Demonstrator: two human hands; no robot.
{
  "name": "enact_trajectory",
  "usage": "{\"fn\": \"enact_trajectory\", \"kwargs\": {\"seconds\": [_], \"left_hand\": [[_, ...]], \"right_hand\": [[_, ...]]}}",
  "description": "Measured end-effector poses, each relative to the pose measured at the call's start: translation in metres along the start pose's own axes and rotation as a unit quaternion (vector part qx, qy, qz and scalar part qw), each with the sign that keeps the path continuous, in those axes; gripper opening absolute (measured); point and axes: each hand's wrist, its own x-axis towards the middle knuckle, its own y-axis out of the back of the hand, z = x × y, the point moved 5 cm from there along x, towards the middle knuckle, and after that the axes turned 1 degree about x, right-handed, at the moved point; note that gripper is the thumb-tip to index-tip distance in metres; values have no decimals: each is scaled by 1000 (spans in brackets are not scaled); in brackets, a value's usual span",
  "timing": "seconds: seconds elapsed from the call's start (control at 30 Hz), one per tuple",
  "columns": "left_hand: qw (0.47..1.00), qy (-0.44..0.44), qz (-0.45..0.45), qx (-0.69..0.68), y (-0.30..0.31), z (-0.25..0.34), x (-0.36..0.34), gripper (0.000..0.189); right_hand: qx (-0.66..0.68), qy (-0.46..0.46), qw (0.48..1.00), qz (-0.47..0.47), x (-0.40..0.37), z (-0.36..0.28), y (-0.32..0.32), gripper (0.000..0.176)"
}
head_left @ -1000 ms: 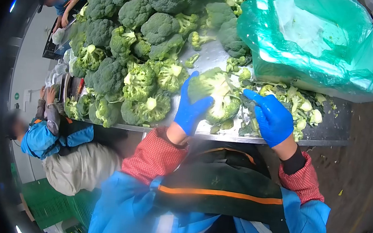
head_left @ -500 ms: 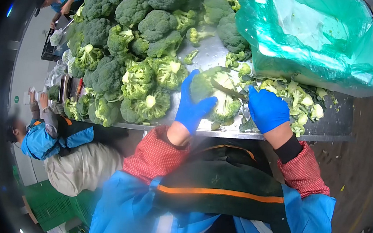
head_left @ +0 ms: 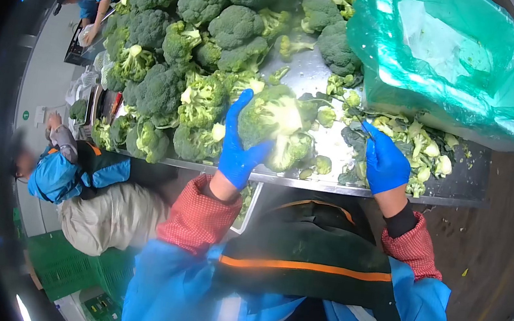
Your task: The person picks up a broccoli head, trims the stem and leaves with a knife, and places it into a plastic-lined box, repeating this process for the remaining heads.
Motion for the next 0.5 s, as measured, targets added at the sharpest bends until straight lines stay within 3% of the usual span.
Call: {"fn": "enact_trajectory", "kwargs": {"seconds": [0.03, 0.07, 0.13, 0.2, 0.27, 0.33, 0.4, 0.43, 0.5], "left_hand": [[1000, -18, -1, -5, 0, 3, -1, 83], [997, 35, 5, -73, -1, 1, -4, 82], [969, 131, 19, -208, -1, -1, -9, 81], [934, 167, 19, -316, 14, -17, -16, 75], [903, 190, 62, -380, 36, -19, -23, 72], [902, 153, 124, -385, 77, -16, -29, 58], [889, 112, 198, -397, 129, -9, -33, 53], [858, 125, 228, -443, 162, -20, -40, 45], [858, 65, 201, -468, 220, -19, -32, 53]], "right_hand": [[61, -10, 998, -30, 0, 1, -8, 27], [121, -20, 991, -62, -1, 2, -17, 27], [153, -31, 981, -115, 1, -1, -29, 27], [99, -21, 982, -159, 7, -12, -39, 28], [147, -75, 969, -185, 2, -10, -51, 26], [222, -161, 941, -199, -2, -5, -62, 25], [268, -191, 921, -209, 1, -8, -72, 26], [297, -221, 903, -218, 2, -12, -77, 29], [307, -215, 895, -241, 3, -15, -90, 30]]}}
